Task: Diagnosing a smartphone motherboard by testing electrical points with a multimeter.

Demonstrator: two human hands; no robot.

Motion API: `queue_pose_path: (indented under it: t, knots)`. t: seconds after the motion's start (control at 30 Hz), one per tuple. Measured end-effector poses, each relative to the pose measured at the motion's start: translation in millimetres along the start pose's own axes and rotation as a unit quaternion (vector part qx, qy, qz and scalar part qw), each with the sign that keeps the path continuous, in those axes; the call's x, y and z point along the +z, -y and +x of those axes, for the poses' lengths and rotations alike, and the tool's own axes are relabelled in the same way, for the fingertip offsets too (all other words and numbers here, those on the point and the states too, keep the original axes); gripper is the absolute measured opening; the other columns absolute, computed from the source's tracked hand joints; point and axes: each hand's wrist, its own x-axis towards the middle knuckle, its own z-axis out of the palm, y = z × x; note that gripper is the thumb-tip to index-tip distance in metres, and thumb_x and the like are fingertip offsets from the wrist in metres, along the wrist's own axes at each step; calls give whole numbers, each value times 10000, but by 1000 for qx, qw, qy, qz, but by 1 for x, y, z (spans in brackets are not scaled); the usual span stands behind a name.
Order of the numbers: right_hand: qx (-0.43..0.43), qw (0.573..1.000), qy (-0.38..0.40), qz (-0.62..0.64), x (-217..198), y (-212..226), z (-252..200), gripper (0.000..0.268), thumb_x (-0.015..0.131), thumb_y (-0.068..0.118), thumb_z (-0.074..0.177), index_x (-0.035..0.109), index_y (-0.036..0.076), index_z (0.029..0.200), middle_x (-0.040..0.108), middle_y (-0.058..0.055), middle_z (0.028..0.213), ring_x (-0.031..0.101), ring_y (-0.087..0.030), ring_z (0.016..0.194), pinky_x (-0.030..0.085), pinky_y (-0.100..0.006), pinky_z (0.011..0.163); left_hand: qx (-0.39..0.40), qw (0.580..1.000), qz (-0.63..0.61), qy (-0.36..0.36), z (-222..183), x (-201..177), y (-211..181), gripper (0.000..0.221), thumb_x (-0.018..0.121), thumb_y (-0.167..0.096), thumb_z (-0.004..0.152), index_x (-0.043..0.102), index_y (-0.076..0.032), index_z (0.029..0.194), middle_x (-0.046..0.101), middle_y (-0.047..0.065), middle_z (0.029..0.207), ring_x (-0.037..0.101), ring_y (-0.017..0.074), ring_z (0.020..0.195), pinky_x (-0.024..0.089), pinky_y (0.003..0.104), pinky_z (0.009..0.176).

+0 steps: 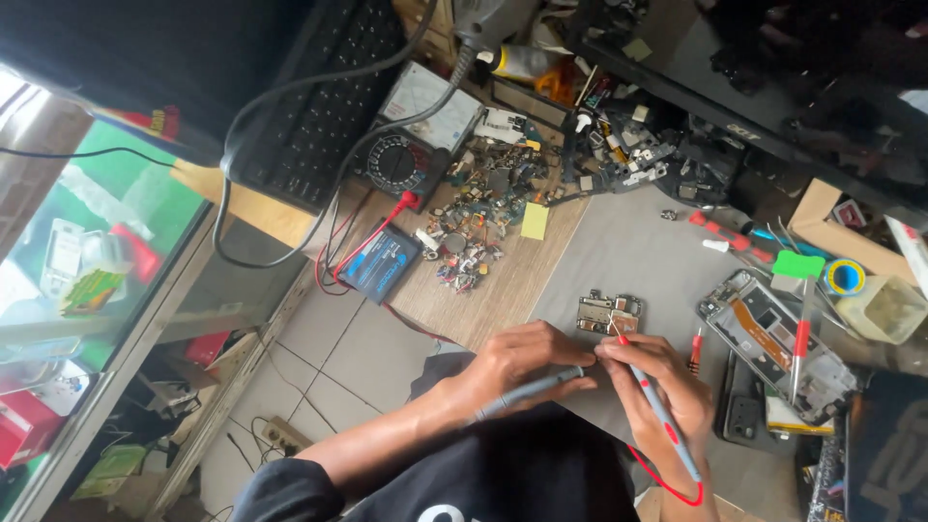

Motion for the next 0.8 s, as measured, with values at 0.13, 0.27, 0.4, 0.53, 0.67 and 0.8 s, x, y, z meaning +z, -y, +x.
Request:
queue_pose_path:
  t: [0.13, 0.27, 0.4, 0.53, 0.67, 0.8]
  knots:
    - [40, 998, -38, 37, -4, 2, -1, 208, 775, -65, 841, 672, 27, 998, 757, -131, 988, 776, -195, 916, 643, -248, 852, -18, 999, -36, 16, 10, -13, -14, 243, 768, -120, 939, 671, 31, 1102, 739, 147, 1045, 746, 298, 918, 617, 366, 855]
    - [60, 993, -52, 85, -5, 1, -5, 134, 718, -68, 889, 655, 11, 978, 741, -181, 959, 776, -212, 869, 635, -263, 822, -144, 973, -183, -1, 5, -9, -26, 209, 722, -121, 963, 633, 1, 1107, 724, 204, 1204, 739, 306, 1161, 635, 373, 1025]
    - [180, 930, -223, 231, -13, -22, -20, 265, 699, -104, 869, 623, -6, 1103, 706, -218, 943, 756, -311, 903, 670, -399, 891, -248, 867, -411, -134, -13, 1, -15, 146, 713, 47, 923, 610, 68, 1024, 704, 334, 1117, 735, 431, 1062, 636, 553, 989]
    - [138, 927, -187, 295, -14, -8, -8, 252, 657, -33, 935, 613, 21, 1178, 725, -194, 1000, 764, -319, 953, 657, -405, 923, -242, 836, -466, -157, -27, 12, 5, 145, 693, -7, 965, 562, 24, 1018, 698, 346, 1111, 734, 485, 994, 642, 504, 858]
    - [165, 933, -94, 306, -1, 15, 1, 306, 707, -64, 894, 608, 10, 1174, 739, -186, 1044, 779, -323, 1024, 684, -437, 948, -228, 828, -490, -147, -23, 13, 3, 130, 671, -20, 997, 562, 5, 1061, 696, 323, 1159, 730, 461, 1027, 630, 508, 903]
    - [176, 933, -67, 307, 6, 27, 8, 245, 711, 0, 914, 626, 1, 1144, 740, -195, 1052, 751, -307, 1077, 689, -441, 942, -229, 848, -454, -150, -18, 12, -5, 140, 698, -39, 981, 586, 20, 1042, 712, 321, 1103, 726, 433, 1076, 646, 503, 903]
